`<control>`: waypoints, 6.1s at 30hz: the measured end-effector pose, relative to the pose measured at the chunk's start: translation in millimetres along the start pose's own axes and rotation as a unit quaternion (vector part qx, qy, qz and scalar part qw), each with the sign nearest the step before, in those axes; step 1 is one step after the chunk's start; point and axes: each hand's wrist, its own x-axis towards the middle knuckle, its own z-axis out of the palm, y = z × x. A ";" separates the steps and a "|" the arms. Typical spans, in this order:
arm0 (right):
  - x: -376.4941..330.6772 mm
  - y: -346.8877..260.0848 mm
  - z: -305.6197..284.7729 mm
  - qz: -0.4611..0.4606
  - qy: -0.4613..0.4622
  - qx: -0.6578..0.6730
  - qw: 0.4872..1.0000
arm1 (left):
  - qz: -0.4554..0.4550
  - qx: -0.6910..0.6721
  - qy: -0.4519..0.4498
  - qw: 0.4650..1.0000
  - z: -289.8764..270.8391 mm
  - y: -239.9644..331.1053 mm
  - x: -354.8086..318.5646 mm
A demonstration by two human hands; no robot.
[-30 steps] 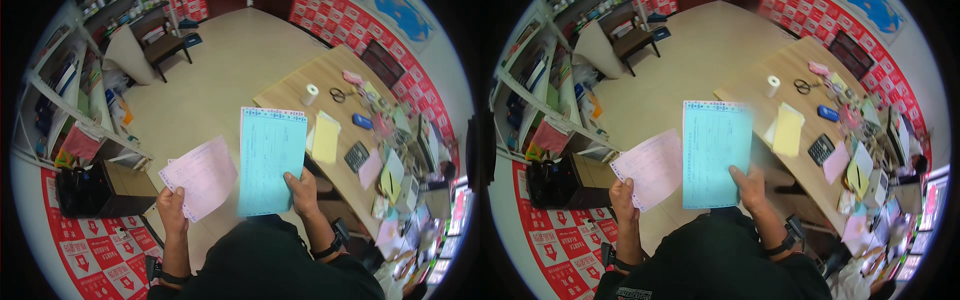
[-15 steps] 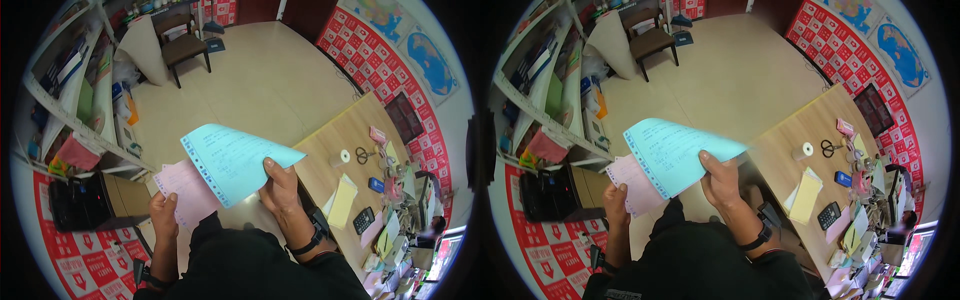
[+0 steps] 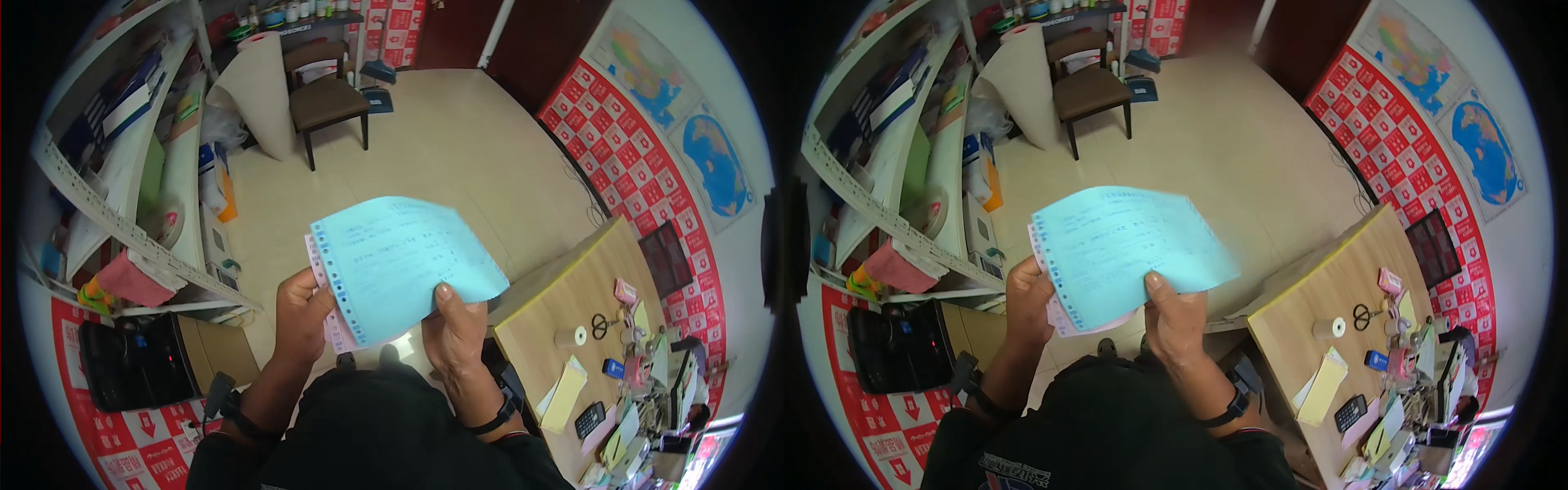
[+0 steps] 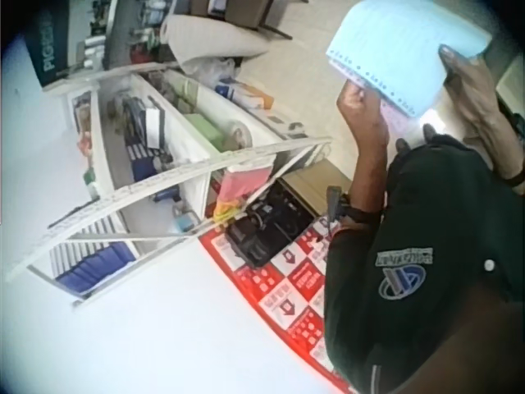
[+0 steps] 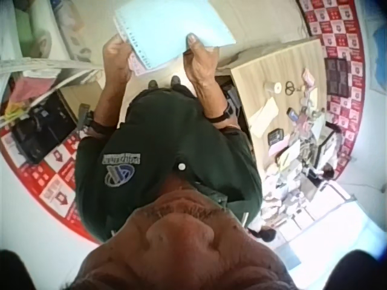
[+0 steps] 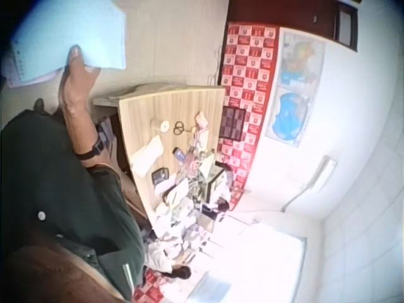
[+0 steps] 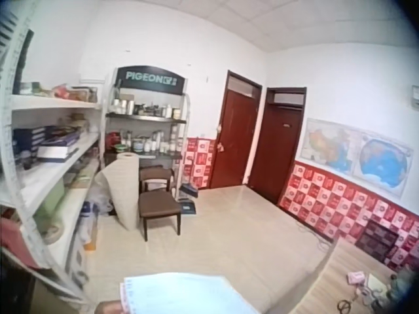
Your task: The recorder collects several documents from a colleague in an office and carries them out to a factory warehouse area.
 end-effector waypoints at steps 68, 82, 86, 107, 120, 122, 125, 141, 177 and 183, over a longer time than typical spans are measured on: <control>49.6 -31.8 -72.4 -0.054 -0.011 -0.017 0.998 | 0.037 0.021 -0.005 0.999 46.2 18.4 77.7; 57.9 -70.9 -92.8 -0.076 0.072 -0.153 0.983 | 0.029 0.028 -0.010 0.999 32.3 22.0 78.5; 55.0 -76.0 -92.9 -0.086 0.066 -0.169 0.980 | 0.020 0.029 -0.026 0.999 28.5 17.0 80.8; 56.8 -78.3 -114.2 -0.097 0.089 -0.187 0.974 | 0.019 0.034 -0.014 0.999 54.9 15.9 73.5; 79.0 -91.6 -139.3 -0.081 0.084 -0.193 0.974 | 0.018 0.025 -0.004 1.000 82.2 -4.5 85.4; 85.6 -93.1 -144.5 -0.089 0.083 -0.195 0.973 | 0.008 0.032 -0.002 0.999 84.7 -8.7 90.1; 96.7 -91.6 -157.4 -0.083 0.082 -0.193 0.974 | -0.001 0.033 0.004 0.999 88.3 -20.9 98.4; 261.5 -43.3 -231.2 0.016 0.186 0.013 0.982 | -0.019 0.010 0.021 1.000 65.2 -76.9 272.9; 914.3 -211.2 -469.2 -0.069 0.316 -0.057 0.945 | 0.181 0.359 -0.157 0.902 396.4 -238.6 941.8; 1041.2 -226.9 -549.5 -0.078 0.359 -0.096 0.925 | 0.127 0.312 -0.163 0.927 439.3 -300.8 1086.6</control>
